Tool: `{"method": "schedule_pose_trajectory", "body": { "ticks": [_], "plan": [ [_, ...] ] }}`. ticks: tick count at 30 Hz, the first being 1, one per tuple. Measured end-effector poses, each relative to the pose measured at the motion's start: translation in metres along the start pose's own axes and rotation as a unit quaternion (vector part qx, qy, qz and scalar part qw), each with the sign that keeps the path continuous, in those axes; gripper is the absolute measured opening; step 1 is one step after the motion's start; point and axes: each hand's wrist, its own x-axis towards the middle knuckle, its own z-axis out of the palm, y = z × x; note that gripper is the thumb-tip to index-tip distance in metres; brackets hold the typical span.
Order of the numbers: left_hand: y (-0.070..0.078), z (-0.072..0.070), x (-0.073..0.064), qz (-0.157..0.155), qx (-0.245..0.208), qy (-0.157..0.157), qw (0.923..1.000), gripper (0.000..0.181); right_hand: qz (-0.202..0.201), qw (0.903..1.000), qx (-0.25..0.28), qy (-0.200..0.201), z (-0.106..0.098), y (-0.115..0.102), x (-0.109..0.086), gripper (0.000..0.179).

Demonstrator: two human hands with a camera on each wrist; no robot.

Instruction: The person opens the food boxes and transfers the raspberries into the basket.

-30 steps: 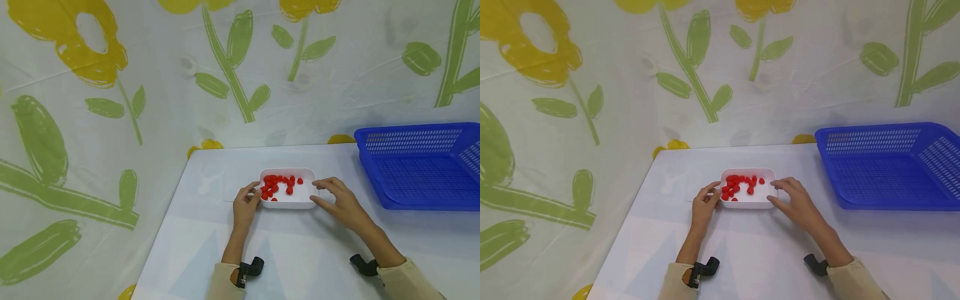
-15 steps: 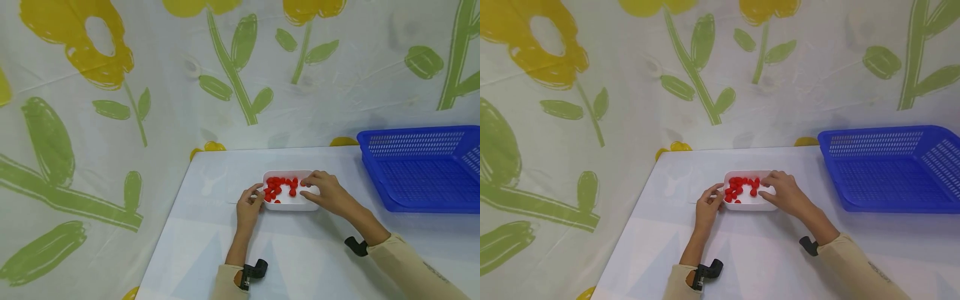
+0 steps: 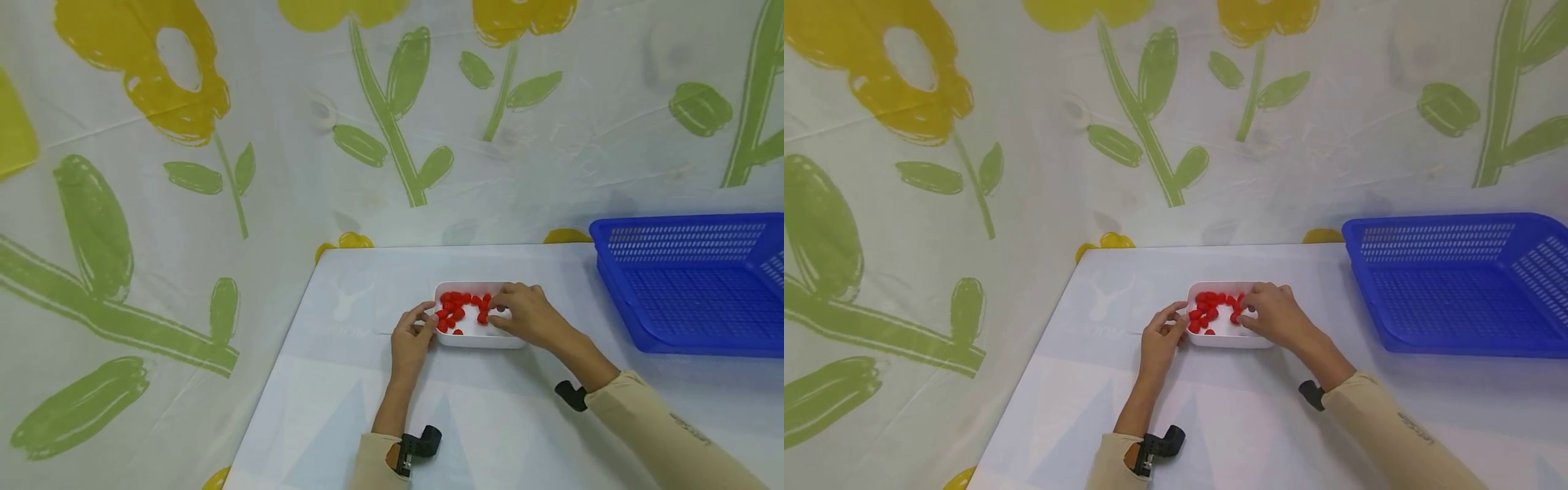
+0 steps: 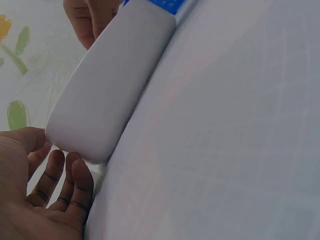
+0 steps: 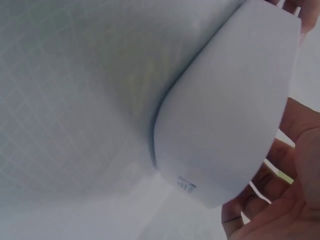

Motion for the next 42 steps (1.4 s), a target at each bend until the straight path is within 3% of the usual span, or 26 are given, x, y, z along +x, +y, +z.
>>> {"method": "schedule_pose_trajectory", "body": {
  "ticks": [16,25,26,33,42],
  "plan": [
    [0.0,0.002,0.002,0.008,-0.019,-0.006,0.9998,0.026,-0.006,0.9983,-0.054,0.022,0.015,0.001,0.011,0.025],
    [0.003,0.0,-0.002,-0.004,-0.012,-0.005,0.9999,0.027,0.001,0.9988,-0.029,0.04,0.013,-0.001,0.011,0.023],
    [0.003,0.0,-0.002,-0.003,-0.009,-0.004,0.9999,0.027,-0.008,0.9985,-0.029,0.045,0.011,-0.002,0.01,0.021],
    [-0.034,0.002,0.011,0.004,-0.005,0.002,1.0,0.027,-0.053,0.996,-0.032,0.064,-0.02,-0.011,-0.002,0.017],
    [-0.037,0.006,0.011,-0.007,-0.009,0.001,0.9999,0.026,-0.048,0.995,-0.03,0.082,-0.066,-0.011,-0.016,0.018]
  ]
}}
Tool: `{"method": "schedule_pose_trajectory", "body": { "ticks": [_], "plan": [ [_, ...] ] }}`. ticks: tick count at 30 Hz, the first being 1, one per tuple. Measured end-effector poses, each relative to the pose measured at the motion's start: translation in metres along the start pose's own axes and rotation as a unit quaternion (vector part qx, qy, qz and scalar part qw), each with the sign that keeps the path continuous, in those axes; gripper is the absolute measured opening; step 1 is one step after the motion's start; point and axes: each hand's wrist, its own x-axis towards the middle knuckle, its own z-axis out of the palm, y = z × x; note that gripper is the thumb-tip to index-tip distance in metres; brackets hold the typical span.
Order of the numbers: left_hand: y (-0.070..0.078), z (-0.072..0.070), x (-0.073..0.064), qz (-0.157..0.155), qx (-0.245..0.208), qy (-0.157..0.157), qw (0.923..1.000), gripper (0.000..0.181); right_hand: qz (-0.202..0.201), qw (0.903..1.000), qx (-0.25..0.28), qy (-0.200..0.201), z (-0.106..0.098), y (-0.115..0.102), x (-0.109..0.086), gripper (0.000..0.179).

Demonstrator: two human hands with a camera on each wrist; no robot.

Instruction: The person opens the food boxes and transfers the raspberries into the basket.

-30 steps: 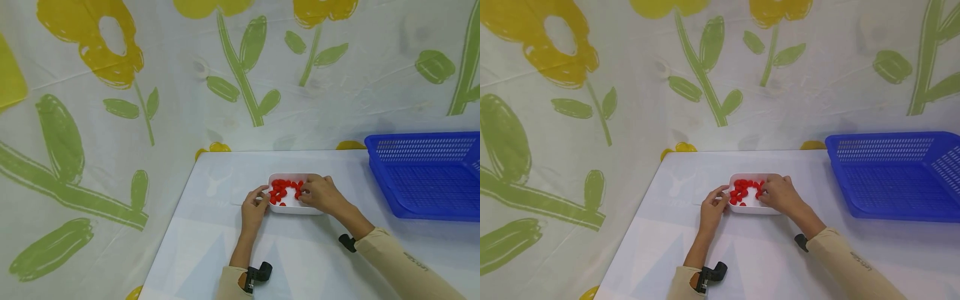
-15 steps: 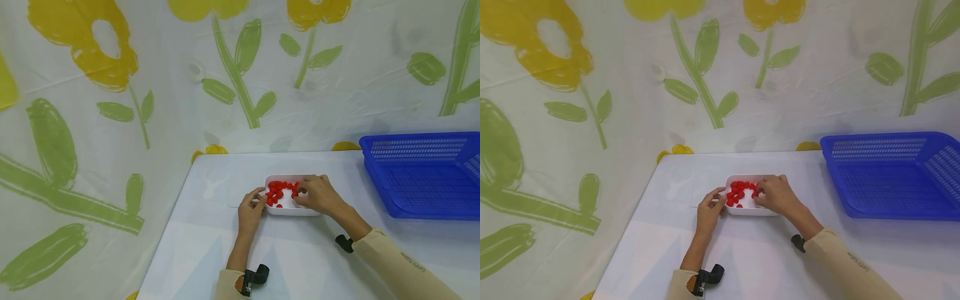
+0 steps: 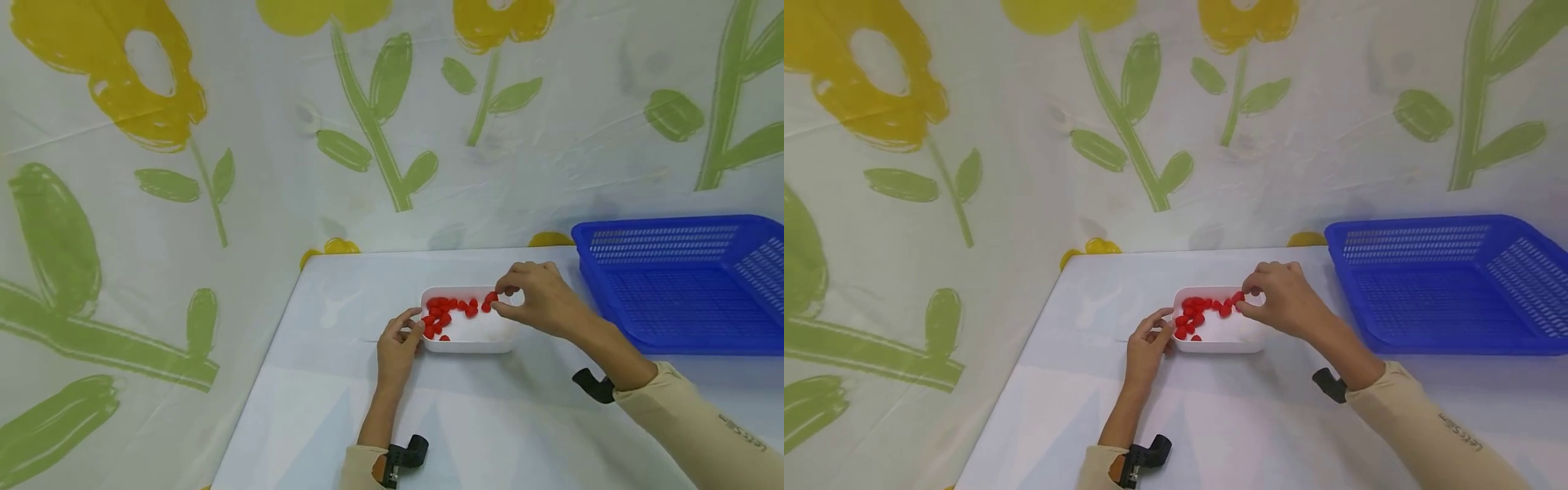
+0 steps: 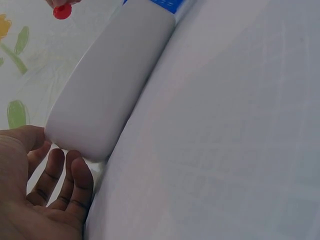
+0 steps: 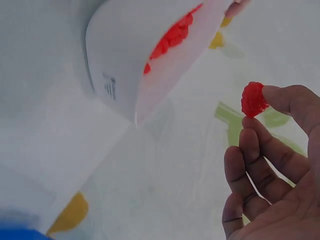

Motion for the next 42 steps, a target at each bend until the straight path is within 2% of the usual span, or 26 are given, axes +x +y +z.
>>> {"method": "schedule_pose_trajectory", "body": {
  "ticks": [7,15,19,22,25,30,36,42],
  "plan": [
    [0.002,0.001,-0.001,-0.007,0.009,-0.003,0.9999,0.026,-0.03,0.9983,-0.038,0.032,-0.037,0.017,-0.004,0.017],
    [0.029,-0.005,-0.009,-0.009,0.003,-0.008,0.9999,0.027,-0.018,0.9971,-0.057,0.046,-0.073,0.039,-0.007,0.017],
    [0.019,-0.005,-0.007,-0.016,0.009,-0.009,0.9998,0.027,0.002,0.9967,-0.06,0.055,-0.088,0.056,-0.01,0.017],
    [0.008,-0.004,-0.004,-0.022,0.012,-0.005,0.9997,0.026,0.034,0.9963,-0.064,0.047,-0.098,0.071,-0.011,0.019],
    [0.002,-0.002,-0.002,-0.016,0.01,-0.003,0.9998,0.026,0.063,0.9945,-0.075,0.036,-0.106,0.088,-0.013,0.022],
    [0.001,-0.001,-0.002,-0.013,0.008,-0.003,0.9999,0.025,0.09,0.9918,-0.089,0.013,-0.113,0.115,-0.014,0.029],
    [0.001,-0.002,-0.002,-0.017,0.014,-0.005,0.9998,0.026,0.098,0.9881,-0.119,-0.004,-0.118,0.139,-0.011,0.034],
    [-0.002,-0.003,-0.004,-0.008,0.021,-0.007,0.9997,0.026,0.113,0.985,-0.125,-0.037,-0.114,0.163,-0.006,0.038]
  ]
}}
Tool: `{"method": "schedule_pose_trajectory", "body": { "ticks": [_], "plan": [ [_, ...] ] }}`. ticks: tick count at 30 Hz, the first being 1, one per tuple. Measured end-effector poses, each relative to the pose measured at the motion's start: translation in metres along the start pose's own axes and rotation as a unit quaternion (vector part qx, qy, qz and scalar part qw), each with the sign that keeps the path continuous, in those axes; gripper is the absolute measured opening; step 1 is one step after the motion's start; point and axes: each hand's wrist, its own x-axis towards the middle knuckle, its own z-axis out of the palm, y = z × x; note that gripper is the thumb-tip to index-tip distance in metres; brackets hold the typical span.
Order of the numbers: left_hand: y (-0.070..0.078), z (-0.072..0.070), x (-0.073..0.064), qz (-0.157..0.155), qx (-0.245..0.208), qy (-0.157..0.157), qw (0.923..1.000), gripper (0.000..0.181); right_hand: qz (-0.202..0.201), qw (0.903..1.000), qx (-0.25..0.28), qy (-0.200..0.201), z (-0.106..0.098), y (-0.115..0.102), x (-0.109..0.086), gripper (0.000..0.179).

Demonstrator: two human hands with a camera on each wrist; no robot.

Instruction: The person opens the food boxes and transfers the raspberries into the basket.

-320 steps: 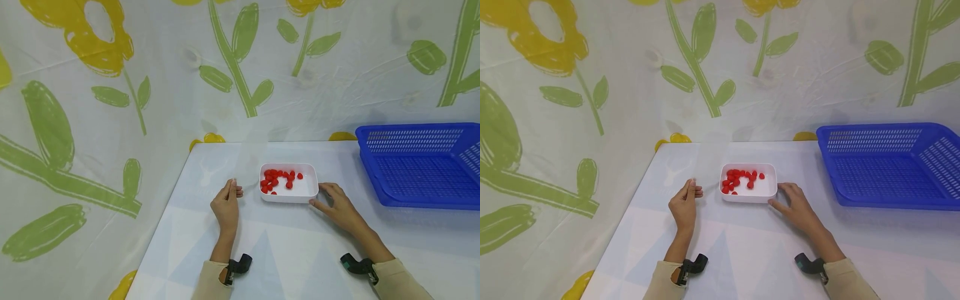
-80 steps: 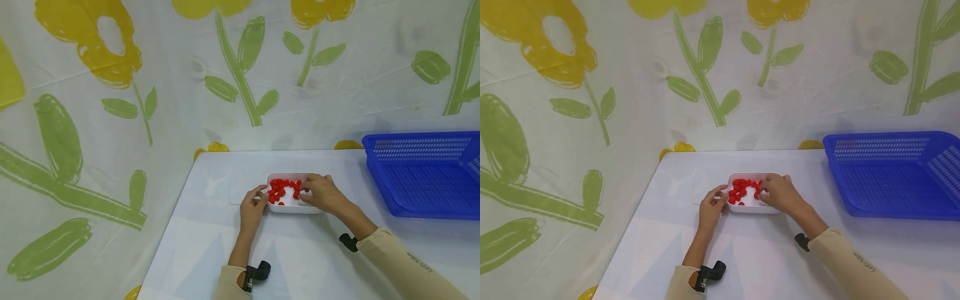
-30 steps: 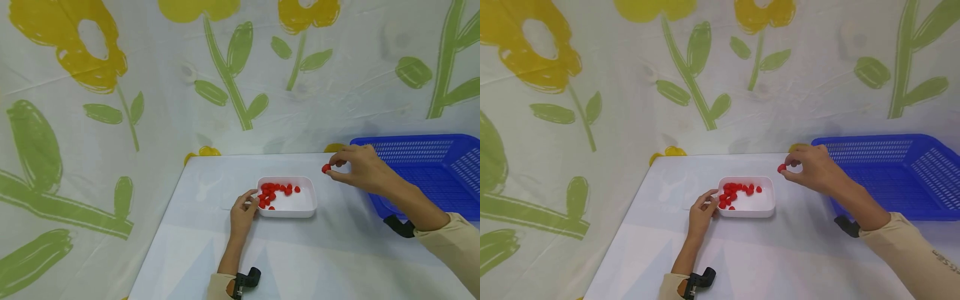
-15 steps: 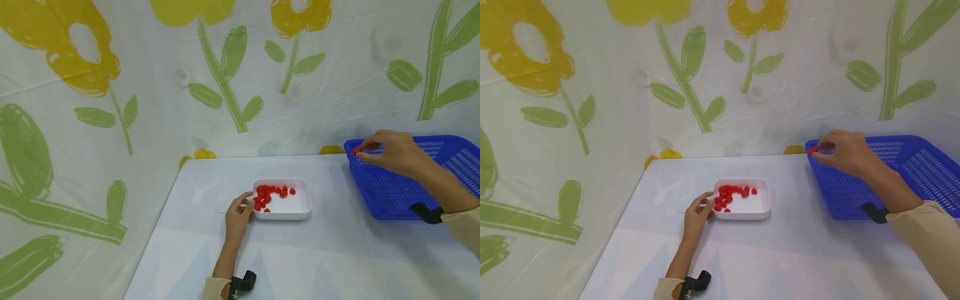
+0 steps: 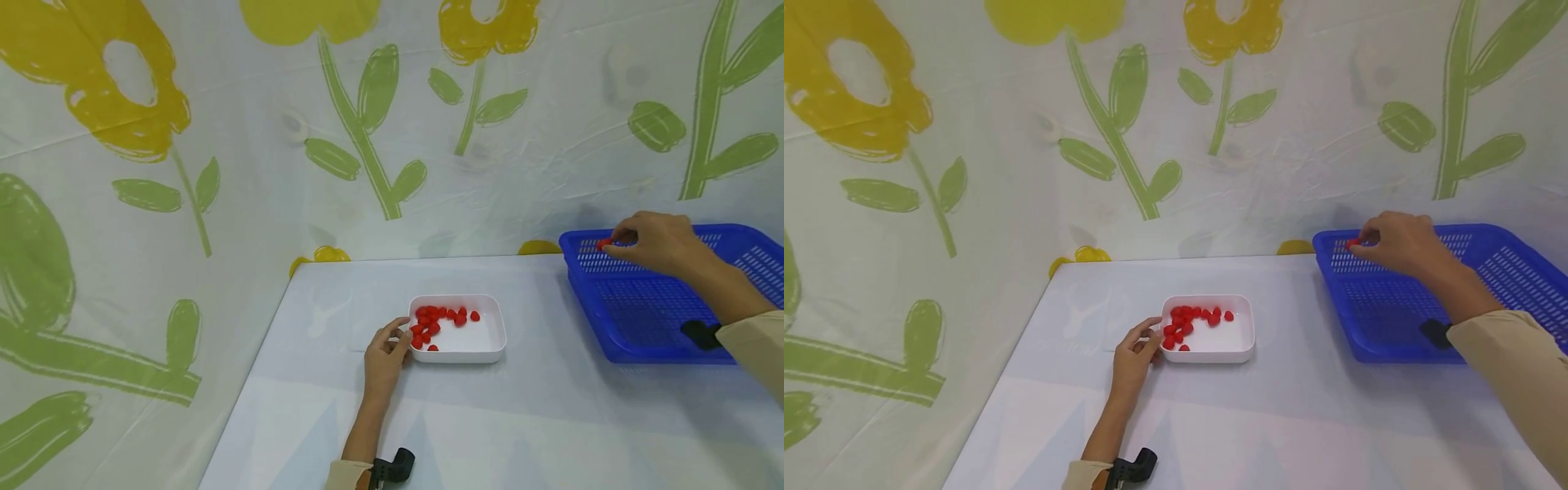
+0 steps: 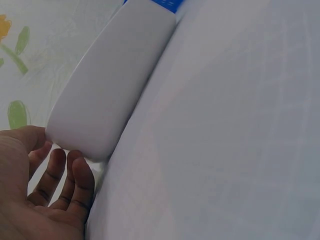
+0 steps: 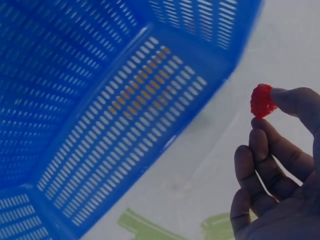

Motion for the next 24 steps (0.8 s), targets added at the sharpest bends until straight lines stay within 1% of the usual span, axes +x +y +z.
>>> {"method": "schedule_pose_trajectory", "body": {
  "ticks": [3,8,15,21,24],
  "plan": [
    [-0.002,0.0,-0.001,-0.005,0.002,-0.002,1.0,0.027,0.006,0.9998,0.0,-0.017,0.01,0.01,0.005,0.036],
    [0.0,0.0,-0.002,-0.017,-0.012,-0.002,0.9998,0.026,0.01,0.999,0.003,-0.043,0.024,0.023,0.01,0.032],
    [0.005,-0.002,-0.001,-0.014,-0.009,-0.001,0.9999,0.027,0.021,0.997,0.014,-0.073,0.034,0.032,0.014,0.036],
    [0.005,-0.001,0.0,-0.018,-0.01,0.003,0.9998,0.025,0.028,0.9939,0.021,-0.105,0.048,0.042,0.017,0.043],
    [0.004,0.0,0.001,-0.017,-0.016,-0.001,0.9997,0.026,0.031,0.993,0.02,-0.113,0.054,0.046,0.017,0.041]
  ]
}}
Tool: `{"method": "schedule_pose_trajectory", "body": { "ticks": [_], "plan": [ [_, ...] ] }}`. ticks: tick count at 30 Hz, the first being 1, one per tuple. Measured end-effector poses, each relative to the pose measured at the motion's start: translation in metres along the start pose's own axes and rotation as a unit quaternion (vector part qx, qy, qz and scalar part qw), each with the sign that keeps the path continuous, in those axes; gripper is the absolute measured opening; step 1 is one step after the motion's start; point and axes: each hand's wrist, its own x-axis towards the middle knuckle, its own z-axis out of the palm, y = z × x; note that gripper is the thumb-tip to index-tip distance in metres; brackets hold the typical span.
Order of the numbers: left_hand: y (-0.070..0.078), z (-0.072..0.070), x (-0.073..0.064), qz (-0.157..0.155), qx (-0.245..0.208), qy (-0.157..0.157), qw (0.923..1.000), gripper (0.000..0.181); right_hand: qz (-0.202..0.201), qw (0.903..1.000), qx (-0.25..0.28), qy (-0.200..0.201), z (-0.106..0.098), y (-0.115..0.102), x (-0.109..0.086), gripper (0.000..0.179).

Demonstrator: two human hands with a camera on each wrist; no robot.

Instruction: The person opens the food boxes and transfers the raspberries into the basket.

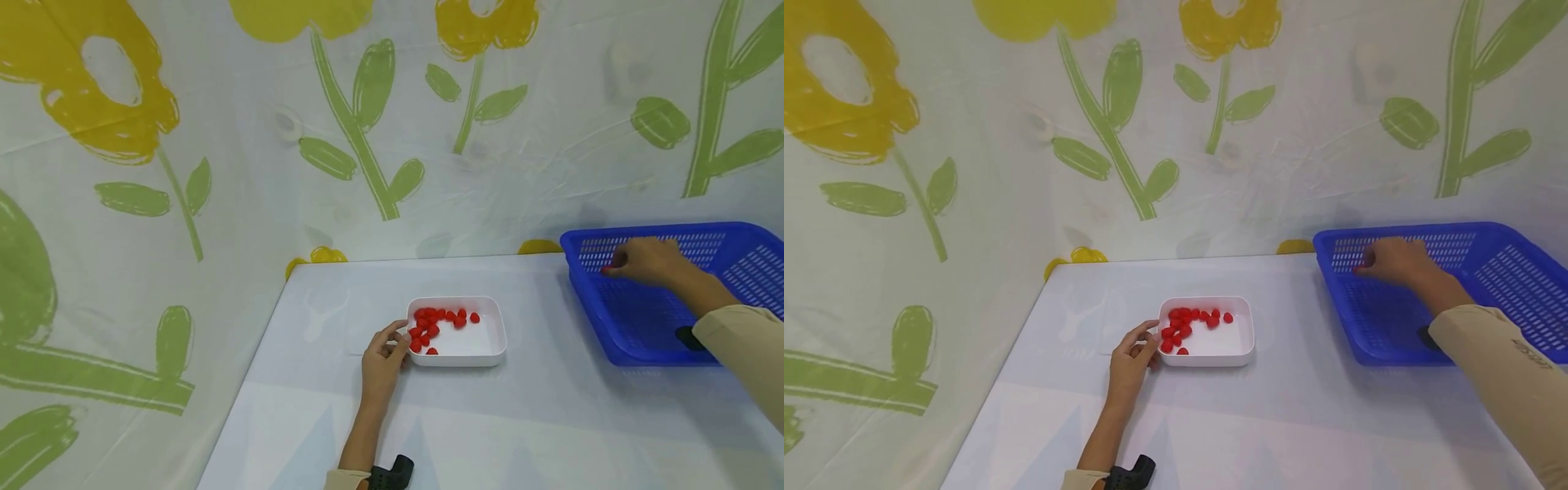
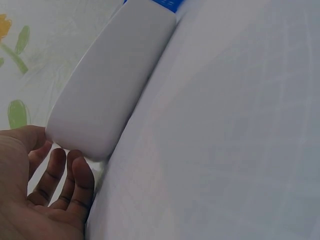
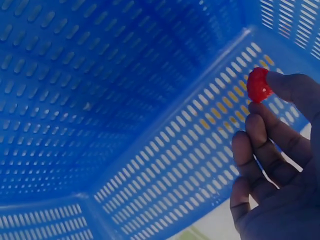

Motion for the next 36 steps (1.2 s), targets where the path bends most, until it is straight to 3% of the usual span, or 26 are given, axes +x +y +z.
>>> {"method": "schedule_pose_trajectory", "body": {
  "ticks": [15,23,28,36],
  "plan": [
    [0.005,0.001,0.007,0.022,0.008,0.004,0.9997,0.026,-0.009,0.9994,-0.005,-0.032,0.009,-0.002,0.004,0.028],
    [-0.005,0.006,0.0,0.0,-0.002,0.0,1.0,0.026,-0.012,0.9976,-0.018,-0.066,0.016,-0.007,0.0,0.03],
    [-0.004,0.009,-0.001,0.011,-0.006,-0.004,0.9999,0.027,-0.007,0.9986,-0.025,-0.046,0.004,-0.008,-0.001,0.03],
    [-0.002,0.0,0.004,0.014,-0.002,-0.001,0.9999,0.027,-0.017,0.9994,-0.029,-0.007,-0.031,-0.024,-0.008,0.031]
  ]
}}
